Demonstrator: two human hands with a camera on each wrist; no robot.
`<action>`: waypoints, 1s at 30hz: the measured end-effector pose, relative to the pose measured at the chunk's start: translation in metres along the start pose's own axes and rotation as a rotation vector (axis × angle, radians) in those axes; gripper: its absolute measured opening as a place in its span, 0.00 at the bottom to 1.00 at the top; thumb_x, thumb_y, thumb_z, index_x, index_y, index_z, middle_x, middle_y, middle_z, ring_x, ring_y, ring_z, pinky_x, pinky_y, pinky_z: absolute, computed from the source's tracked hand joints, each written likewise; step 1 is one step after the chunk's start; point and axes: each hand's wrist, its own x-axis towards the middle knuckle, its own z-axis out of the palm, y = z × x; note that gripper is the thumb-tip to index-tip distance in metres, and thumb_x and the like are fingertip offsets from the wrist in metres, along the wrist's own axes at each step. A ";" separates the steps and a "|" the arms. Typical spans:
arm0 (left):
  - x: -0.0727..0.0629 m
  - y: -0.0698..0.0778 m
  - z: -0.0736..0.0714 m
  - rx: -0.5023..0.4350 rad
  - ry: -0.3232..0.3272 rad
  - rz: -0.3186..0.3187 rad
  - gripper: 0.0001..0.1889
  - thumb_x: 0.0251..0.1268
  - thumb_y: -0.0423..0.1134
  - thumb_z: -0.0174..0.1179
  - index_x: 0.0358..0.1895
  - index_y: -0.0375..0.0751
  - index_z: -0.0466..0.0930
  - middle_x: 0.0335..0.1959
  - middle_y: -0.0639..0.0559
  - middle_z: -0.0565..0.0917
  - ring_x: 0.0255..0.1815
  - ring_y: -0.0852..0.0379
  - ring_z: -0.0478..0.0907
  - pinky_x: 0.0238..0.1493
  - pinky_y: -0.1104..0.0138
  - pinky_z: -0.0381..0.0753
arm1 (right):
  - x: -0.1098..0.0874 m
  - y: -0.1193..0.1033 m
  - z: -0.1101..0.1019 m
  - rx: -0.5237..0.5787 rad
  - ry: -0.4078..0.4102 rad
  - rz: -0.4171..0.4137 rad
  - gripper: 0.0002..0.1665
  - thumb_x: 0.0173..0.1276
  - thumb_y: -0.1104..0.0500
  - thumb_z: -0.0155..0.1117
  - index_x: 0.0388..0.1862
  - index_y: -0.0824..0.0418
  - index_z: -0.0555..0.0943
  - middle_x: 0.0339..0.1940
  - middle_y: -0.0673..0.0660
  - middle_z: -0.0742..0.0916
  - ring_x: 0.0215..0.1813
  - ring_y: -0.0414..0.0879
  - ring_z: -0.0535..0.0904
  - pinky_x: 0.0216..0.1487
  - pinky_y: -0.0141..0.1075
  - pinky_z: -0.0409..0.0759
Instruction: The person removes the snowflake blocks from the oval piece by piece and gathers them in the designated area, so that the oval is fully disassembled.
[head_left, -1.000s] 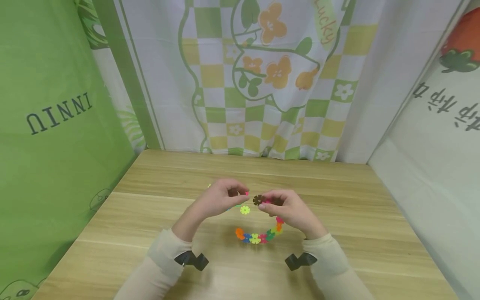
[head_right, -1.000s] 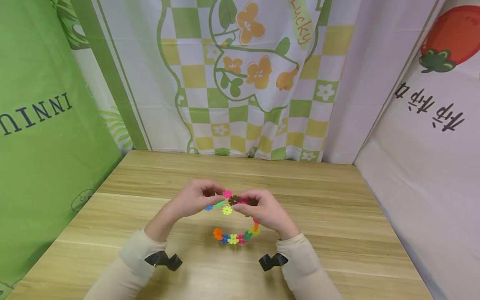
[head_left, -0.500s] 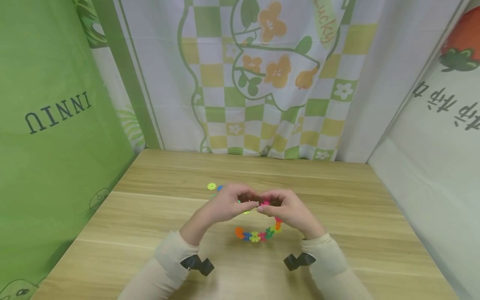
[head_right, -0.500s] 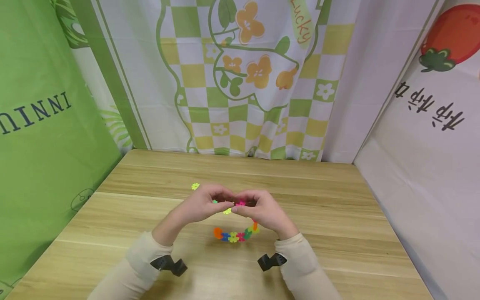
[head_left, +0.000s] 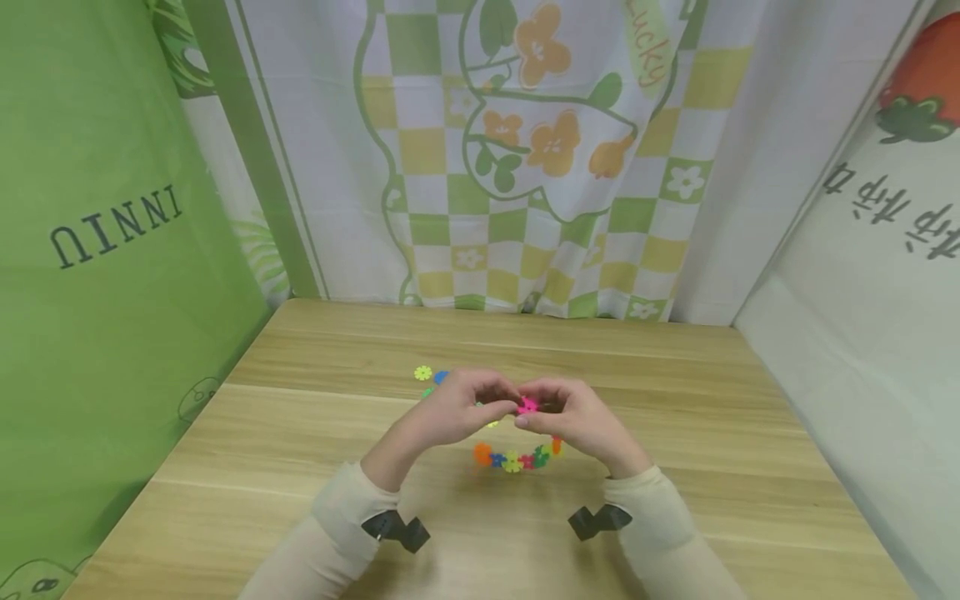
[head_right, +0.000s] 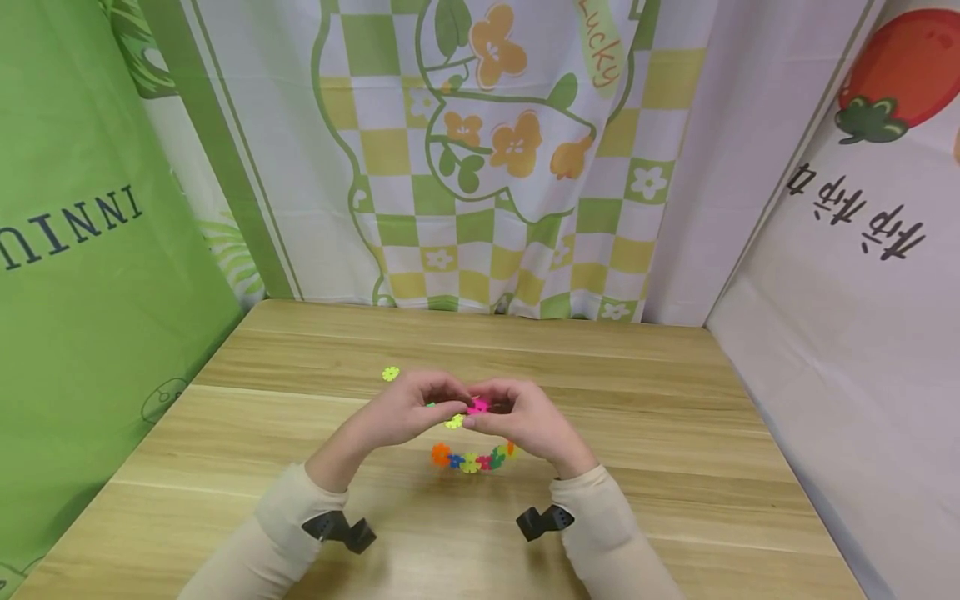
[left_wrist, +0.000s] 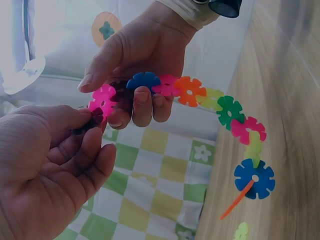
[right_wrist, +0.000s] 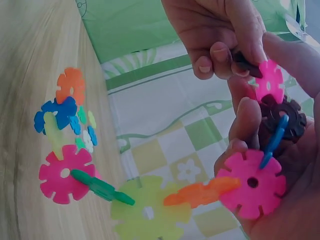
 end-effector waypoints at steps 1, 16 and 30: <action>-0.001 0.000 -0.001 -0.009 0.000 -0.007 0.06 0.71 0.35 0.60 0.45 0.40 0.83 0.40 0.52 0.86 0.38 0.59 0.82 0.41 0.65 0.83 | 0.000 0.000 0.000 0.006 -0.002 0.006 0.22 0.65 0.57 0.71 0.56 0.61 0.82 0.49 0.57 0.86 0.49 0.53 0.83 0.47 0.41 0.83; -0.002 -0.007 -0.006 -0.008 -0.041 0.040 0.12 0.71 0.34 0.59 0.54 0.40 0.83 0.37 0.57 0.86 0.32 0.52 0.82 0.29 0.66 0.81 | 0.000 0.002 -0.002 0.013 -0.021 0.017 0.20 0.65 0.57 0.71 0.54 0.62 0.83 0.49 0.59 0.87 0.48 0.52 0.84 0.48 0.40 0.83; -0.004 -0.008 -0.006 0.026 0.004 0.098 0.08 0.68 0.29 0.61 0.47 0.35 0.85 0.38 0.49 0.87 0.28 0.57 0.79 0.32 0.66 0.82 | 0.002 0.002 -0.001 -0.011 -0.010 0.020 0.20 0.63 0.57 0.73 0.53 0.61 0.84 0.48 0.57 0.87 0.47 0.52 0.84 0.47 0.40 0.83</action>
